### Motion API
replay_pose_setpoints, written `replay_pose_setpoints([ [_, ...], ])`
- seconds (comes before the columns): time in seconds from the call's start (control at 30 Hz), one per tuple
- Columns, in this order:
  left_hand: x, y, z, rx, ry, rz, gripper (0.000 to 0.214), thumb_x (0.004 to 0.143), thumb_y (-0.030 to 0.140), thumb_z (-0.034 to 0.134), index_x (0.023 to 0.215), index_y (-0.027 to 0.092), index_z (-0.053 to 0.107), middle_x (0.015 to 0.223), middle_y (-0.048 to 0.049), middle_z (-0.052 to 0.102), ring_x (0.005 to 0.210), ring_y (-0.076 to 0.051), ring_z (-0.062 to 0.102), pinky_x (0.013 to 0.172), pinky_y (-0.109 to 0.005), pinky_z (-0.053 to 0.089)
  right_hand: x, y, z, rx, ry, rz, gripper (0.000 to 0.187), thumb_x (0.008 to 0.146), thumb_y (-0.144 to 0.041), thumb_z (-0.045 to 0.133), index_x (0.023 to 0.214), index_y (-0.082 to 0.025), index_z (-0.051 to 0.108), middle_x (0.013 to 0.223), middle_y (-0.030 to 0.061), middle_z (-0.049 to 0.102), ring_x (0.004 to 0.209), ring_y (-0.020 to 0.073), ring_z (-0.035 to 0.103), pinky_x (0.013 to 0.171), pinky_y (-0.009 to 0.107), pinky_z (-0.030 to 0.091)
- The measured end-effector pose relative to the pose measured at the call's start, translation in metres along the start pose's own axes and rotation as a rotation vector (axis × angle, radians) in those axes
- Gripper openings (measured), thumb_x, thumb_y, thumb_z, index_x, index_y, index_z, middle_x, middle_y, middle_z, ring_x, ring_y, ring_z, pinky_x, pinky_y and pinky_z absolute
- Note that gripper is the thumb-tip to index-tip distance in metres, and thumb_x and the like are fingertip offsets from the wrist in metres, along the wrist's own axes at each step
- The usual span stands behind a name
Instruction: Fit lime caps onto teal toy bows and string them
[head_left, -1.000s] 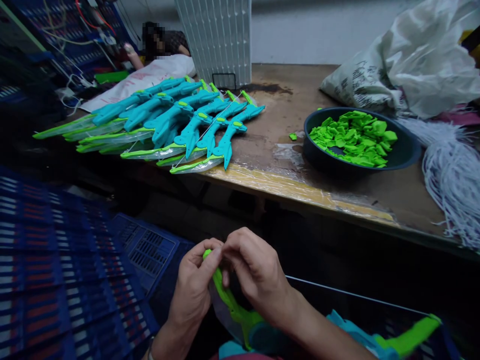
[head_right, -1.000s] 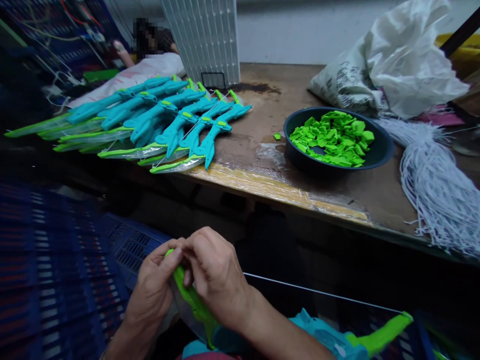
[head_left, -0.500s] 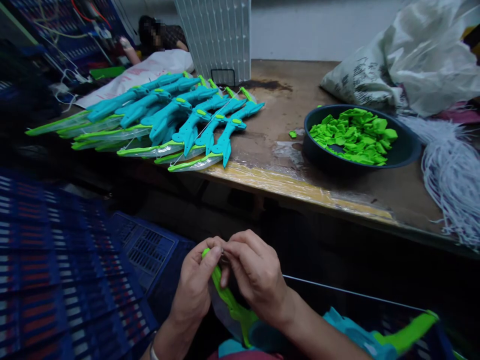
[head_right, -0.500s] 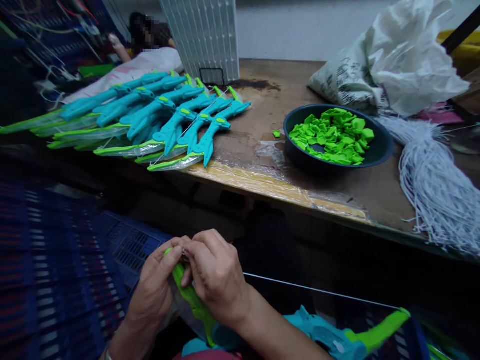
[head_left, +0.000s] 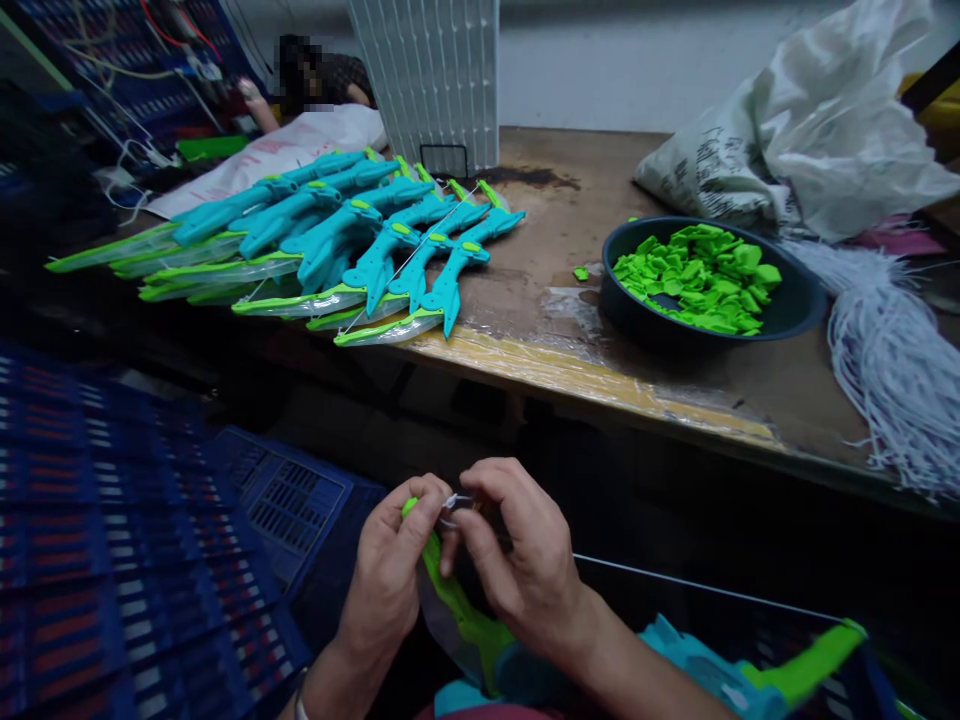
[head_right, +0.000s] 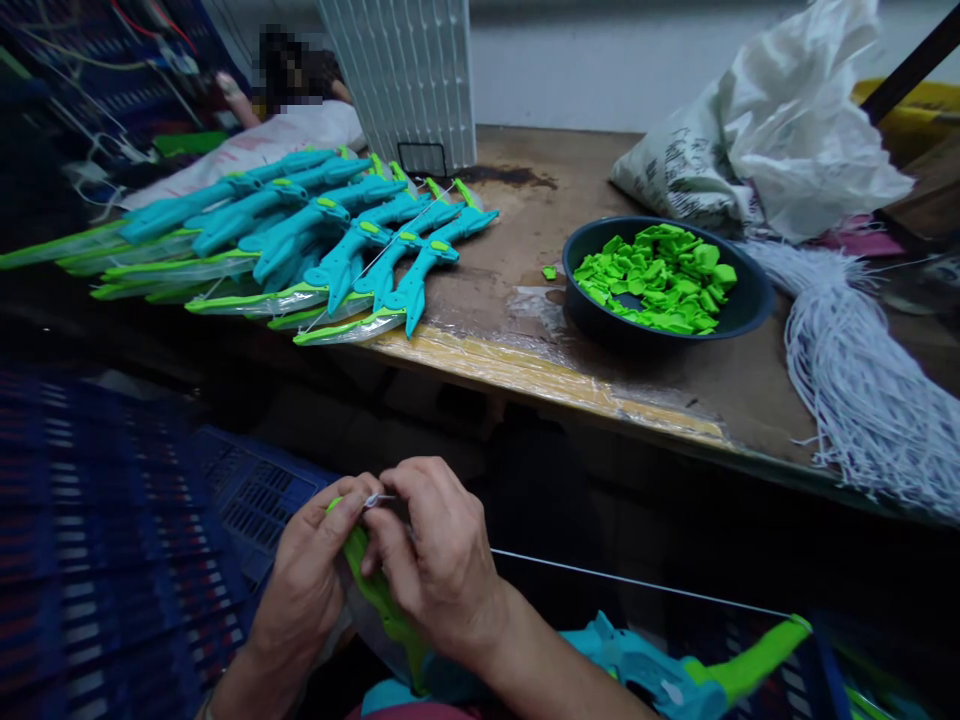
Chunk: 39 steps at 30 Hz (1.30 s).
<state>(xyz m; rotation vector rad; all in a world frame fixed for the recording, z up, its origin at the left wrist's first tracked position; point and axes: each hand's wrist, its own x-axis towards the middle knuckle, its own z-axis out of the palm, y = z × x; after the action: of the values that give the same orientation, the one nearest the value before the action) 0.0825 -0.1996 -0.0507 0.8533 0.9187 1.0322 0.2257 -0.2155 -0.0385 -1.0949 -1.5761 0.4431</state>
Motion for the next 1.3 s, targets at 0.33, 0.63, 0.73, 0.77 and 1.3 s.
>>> replay_pose_setpoints([
  [0.33, 0.000, 0.001, 0.001, 0.043, -0.046, 0.024, 0.028, 0.099, 0.038, 0.061, 0.082, 0.017, 0.063, 0.061, 0.0022, 0.053, 0.050, -0.009, 0.047, 0.050, -0.022, 0.036, 0.013, -0.002, -0.014, 0.063, -0.228, 0.087, 0.012, 0.099, -0.014, 0.059, 0.094, -0.013, 0.070, 0.083, 0.0037, 0.063, 0.076, 0.0122, 0.060, 0.070, 0.024, 0.048],
  [0.63, 0.003, 0.001, 0.000, 0.109, -0.076, 0.033, 0.028, 0.103, 0.035, 0.056, 0.080, 0.019, 0.057, 0.058, 0.0040, 0.050, 0.050, -0.010, 0.045, 0.053, -0.025, 0.034, 0.001, -0.005, -0.043, -0.192, -0.253, 0.051, 0.010, 0.092, -0.008, 0.053, 0.088, -0.014, 0.061, 0.082, 0.0036, 0.059, 0.073, 0.0131, 0.055, 0.065, 0.026, 0.043],
  [0.73, 0.002, 0.000, 0.002, 0.113, -0.087, 0.033, 0.027, 0.102, 0.036, 0.056, 0.081, 0.019, 0.058, 0.060, 0.0040, 0.050, 0.050, -0.010, 0.044, 0.052, -0.025, 0.033, -0.001, -0.008, -0.043, -0.288, -0.258, 0.008, 0.011, 0.091, -0.009, 0.050, 0.085, -0.014, 0.059, 0.080, 0.0039, 0.055, 0.072, 0.0141, 0.052, 0.063, 0.028, 0.041],
  [0.77, 0.002, -0.001, 0.002, 0.122, -0.089, 0.036, 0.028, 0.103, 0.036, 0.056, 0.081, 0.019, 0.058, 0.061, 0.0038, 0.050, 0.050, -0.010, 0.045, 0.052, -0.025, 0.033, -0.002, -0.009, -0.043, -0.339, -0.270, -0.020, 0.013, 0.091, -0.009, 0.049, 0.083, -0.014, 0.058, 0.079, 0.0041, 0.054, 0.071, 0.0147, 0.050, 0.062, 0.029, 0.040],
  [1.3, 0.042, 0.062, -0.025, -0.121, 0.030, 0.203, 0.030, 0.083, 0.033, 0.078, 0.068, 0.013, 0.062, 0.061, 0.0035, 0.050, 0.037, -0.003, 0.038, 0.038, -0.018, 0.036, -0.029, -0.017, -0.105, -0.638, -0.114, -0.280, 0.015, 0.089, -0.010, 0.057, 0.095, -0.018, 0.068, 0.082, 0.0071, 0.067, 0.074, 0.0195, 0.066, 0.067, 0.031, 0.056],
])
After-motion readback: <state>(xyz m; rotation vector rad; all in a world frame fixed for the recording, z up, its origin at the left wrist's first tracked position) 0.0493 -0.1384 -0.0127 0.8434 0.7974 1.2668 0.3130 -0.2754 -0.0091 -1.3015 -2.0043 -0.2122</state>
